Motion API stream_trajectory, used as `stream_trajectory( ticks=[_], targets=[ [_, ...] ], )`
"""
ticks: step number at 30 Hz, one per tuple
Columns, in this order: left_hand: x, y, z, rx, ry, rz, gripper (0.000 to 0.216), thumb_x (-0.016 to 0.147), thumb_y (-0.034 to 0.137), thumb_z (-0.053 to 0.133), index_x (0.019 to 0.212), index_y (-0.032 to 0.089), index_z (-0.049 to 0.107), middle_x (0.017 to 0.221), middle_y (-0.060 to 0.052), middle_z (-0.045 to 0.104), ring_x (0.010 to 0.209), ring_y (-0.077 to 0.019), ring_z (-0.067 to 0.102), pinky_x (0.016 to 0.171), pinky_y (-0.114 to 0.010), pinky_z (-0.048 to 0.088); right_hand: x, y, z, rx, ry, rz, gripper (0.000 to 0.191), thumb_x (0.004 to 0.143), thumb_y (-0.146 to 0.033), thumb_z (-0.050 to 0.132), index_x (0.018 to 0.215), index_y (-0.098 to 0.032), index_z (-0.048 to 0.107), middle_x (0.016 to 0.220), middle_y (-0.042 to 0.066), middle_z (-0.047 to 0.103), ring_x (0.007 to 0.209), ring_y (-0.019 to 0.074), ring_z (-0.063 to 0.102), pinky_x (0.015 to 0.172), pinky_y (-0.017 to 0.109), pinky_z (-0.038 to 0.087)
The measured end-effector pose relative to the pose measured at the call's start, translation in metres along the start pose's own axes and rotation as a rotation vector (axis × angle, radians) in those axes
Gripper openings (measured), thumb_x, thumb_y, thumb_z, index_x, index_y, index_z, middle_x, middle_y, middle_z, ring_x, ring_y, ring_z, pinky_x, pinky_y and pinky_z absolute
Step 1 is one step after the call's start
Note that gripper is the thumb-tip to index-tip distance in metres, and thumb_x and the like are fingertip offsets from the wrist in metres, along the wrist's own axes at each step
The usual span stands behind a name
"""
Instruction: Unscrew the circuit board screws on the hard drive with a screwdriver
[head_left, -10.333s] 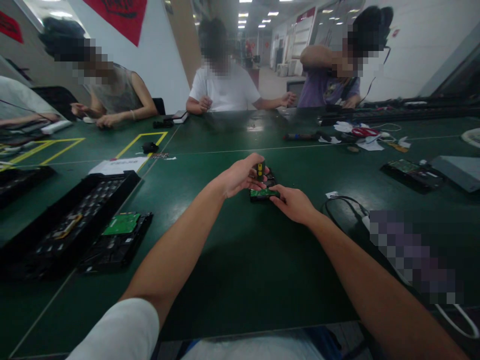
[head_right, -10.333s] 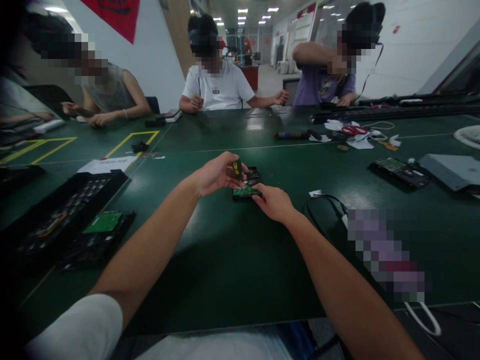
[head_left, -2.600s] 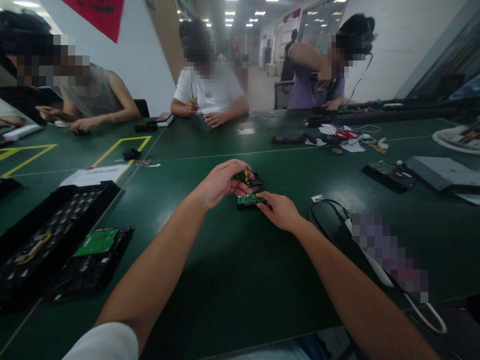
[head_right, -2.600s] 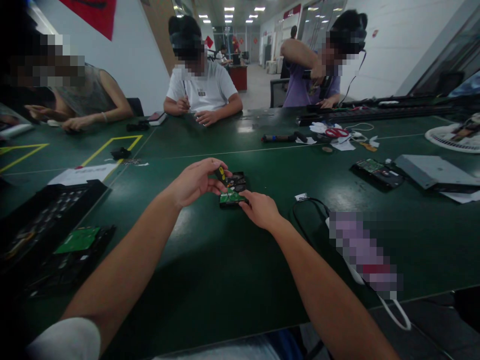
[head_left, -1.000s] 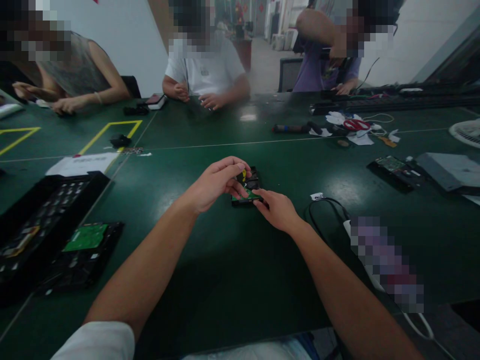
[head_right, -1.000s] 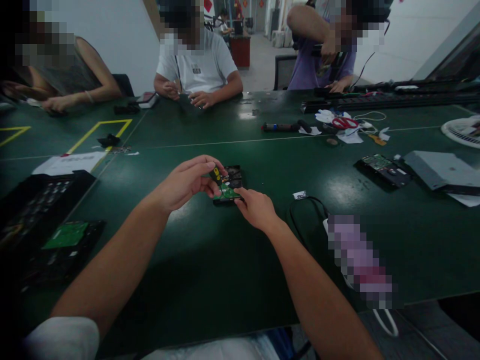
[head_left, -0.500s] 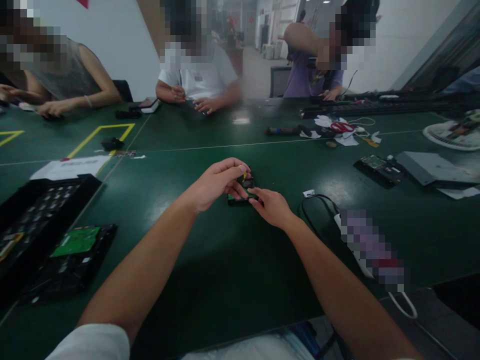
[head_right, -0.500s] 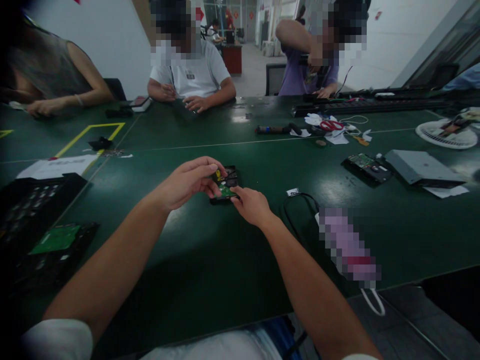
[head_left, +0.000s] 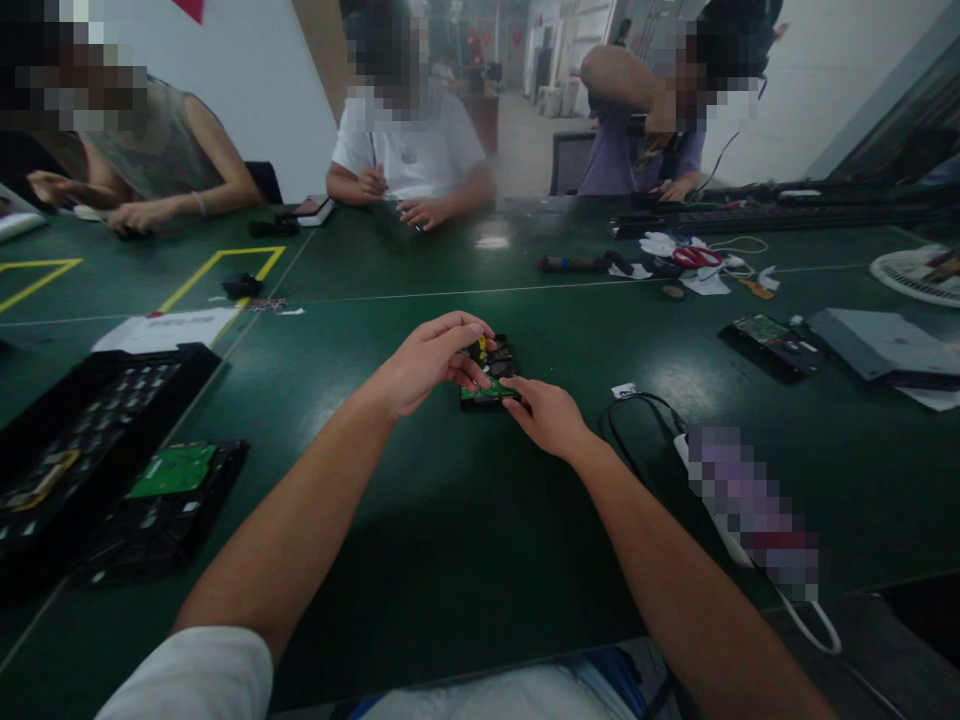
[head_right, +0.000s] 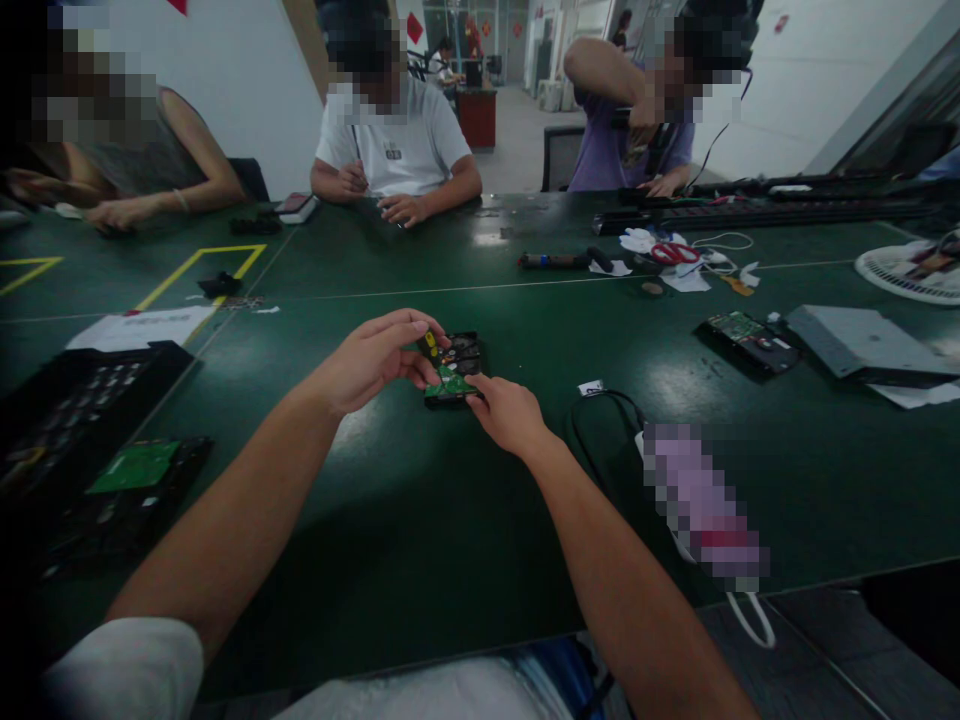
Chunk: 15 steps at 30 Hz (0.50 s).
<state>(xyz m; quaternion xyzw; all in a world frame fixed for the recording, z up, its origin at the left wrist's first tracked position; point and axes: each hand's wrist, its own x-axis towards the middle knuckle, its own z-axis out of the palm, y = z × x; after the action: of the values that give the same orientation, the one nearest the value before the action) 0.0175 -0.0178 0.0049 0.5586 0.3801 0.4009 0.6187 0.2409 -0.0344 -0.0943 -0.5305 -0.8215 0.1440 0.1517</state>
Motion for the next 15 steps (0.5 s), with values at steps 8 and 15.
stream_trajectory(
  ticks=[8,15],
  targets=[
    [0.0008,0.0035,-0.0018,0.034,0.071,0.011,0.027,0.091,0.04,0.068,0.104,0.016,0.071,0.1,-0.008,0.071,0.064,-0.0139,0.07,0.054,-0.024,0.054,0.0011,-0.0006,-0.0029,0.001,-0.012,-0.015,0.042,0.108,-0.039,0.05,0.147,-0.025,0.06,0.12,0.009,0.074,0.097,0.0226,0.069,0.081,0.032,0.048],
    [0.0008,0.0044,-0.0033,0.062,0.132,0.03,0.027,0.09,0.035,0.069,0.111,0.018,0.071,0.085,-0.003,0.066,0.062,-0.0136,0.068,0.054,-0.024,0.053,0.0015,0.0009,-0.0014,0.013,0.005,-0.041,0.042,0.107,-0.037,0.051,0.146,-0.023,0.06,0.125,0.009,0.073,0.102,0.023,0.069,0.085,0.033,0.05]
  ],
)
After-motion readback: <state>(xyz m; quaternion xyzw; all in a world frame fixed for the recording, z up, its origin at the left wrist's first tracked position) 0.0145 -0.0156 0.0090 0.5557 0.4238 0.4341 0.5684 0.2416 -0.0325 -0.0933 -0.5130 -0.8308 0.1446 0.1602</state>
